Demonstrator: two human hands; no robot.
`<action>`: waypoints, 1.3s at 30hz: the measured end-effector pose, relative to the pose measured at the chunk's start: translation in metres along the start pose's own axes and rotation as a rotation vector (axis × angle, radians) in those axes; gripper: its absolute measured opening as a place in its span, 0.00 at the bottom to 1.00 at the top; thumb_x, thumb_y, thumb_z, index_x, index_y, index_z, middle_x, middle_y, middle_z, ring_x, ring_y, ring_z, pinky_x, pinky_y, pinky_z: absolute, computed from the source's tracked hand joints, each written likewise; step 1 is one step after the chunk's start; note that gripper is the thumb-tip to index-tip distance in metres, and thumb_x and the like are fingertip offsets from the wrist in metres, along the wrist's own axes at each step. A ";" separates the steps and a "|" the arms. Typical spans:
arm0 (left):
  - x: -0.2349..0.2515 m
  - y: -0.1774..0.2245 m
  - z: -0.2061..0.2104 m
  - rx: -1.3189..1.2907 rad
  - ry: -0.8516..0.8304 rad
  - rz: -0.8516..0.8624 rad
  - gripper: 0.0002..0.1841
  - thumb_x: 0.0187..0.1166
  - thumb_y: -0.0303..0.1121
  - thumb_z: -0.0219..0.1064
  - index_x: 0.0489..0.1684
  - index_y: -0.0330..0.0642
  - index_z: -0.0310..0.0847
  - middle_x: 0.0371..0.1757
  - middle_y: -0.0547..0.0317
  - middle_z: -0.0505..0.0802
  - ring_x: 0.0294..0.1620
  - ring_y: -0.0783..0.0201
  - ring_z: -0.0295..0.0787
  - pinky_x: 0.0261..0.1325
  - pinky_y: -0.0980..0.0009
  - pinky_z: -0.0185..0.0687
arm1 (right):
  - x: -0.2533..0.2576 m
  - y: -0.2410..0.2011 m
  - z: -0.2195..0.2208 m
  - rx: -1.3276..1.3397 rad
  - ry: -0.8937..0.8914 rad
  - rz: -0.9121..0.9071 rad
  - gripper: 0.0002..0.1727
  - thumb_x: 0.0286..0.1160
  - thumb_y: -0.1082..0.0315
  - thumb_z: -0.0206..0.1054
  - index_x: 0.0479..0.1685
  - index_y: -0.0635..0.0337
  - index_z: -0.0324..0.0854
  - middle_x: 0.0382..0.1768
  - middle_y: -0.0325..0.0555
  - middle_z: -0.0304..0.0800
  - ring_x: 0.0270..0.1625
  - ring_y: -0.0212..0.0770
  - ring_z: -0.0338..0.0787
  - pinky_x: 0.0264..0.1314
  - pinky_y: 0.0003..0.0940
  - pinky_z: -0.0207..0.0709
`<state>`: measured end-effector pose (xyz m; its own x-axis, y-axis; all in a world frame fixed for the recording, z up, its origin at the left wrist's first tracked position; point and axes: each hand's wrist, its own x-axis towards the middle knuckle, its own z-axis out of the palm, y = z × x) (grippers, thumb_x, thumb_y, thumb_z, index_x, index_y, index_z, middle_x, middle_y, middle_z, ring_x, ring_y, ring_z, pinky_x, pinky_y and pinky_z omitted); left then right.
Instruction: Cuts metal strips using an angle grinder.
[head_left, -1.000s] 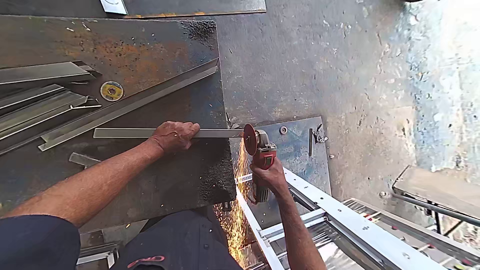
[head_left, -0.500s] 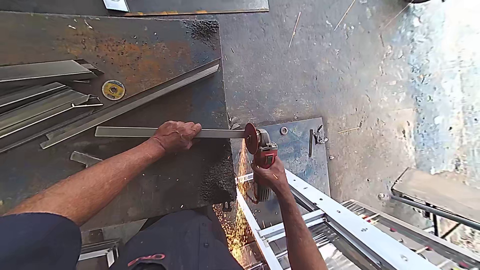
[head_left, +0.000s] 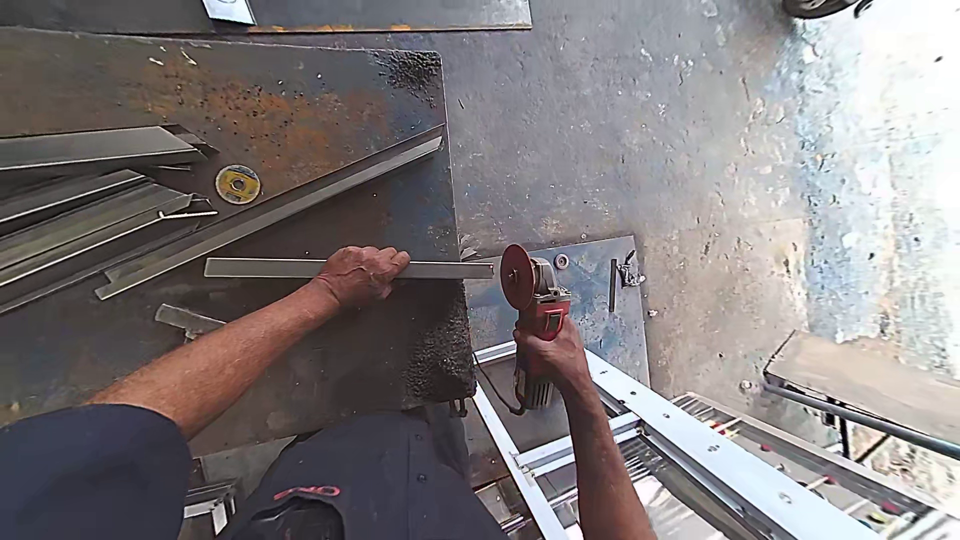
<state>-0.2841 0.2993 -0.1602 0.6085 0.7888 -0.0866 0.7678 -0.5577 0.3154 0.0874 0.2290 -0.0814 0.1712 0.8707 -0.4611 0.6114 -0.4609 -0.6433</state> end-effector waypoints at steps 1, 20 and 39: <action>-0.003 0.002 0.002 -0.003 0.022 0.007 0.14 0.80 0.46 0.68 0.50 0.46 0.85 0.35 0.55 0.89 0.33 0.52 0.91 0.28 0.55 0.84 | -0.009 0.002 -0.004 0.013 0.013 0.007 0.39 0.42 0.51 0.85 0.58 0.63 0.81 0.43 0.42 0.93 0.45 0.32 0.93 0.53 0.36 0.88; -0.034 0.050 0.058 0.053 0.494 -0.615 0.25 0.92 0.52 0.45 0.53 0.49 0.89 0.55 0.48 0.93 0.64 0.46 0.86 0.73 0.48 0.71 | 0.014 0.051 -0.059 -0.268 -0.321 -0.182 0.42 0.41 0.47 0.83 0.63 0.59 0.80 0.46 0.36 0.93 0.49 0.26 0.91 0.58 0.32 0.85; -0.032 0.048 0.058 0.076 0.477 -0.605 0.24 0.92 0.48 0.45 0.51 0.48 0.89 0.55 0.51 0.93 0.64 0.48 0.86 0.71 0.49 0.70 | 0.049 0.044 -0.055 -0.378 -0.452 -0.214 0.45 0.42 0.42 0.82 0.66 0.56 0.79 0.47 0.38 0.92 0.50 0.30 0.91 0.57 0.38 0.86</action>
<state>-0.2546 0.2325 -0.1972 -0.0598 0.9782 0.1990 0.9614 0.0027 0.2753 0.1653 0.2613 -0.0982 -0.2785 0.7398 -0.6125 0.8412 -0.1199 -0.5273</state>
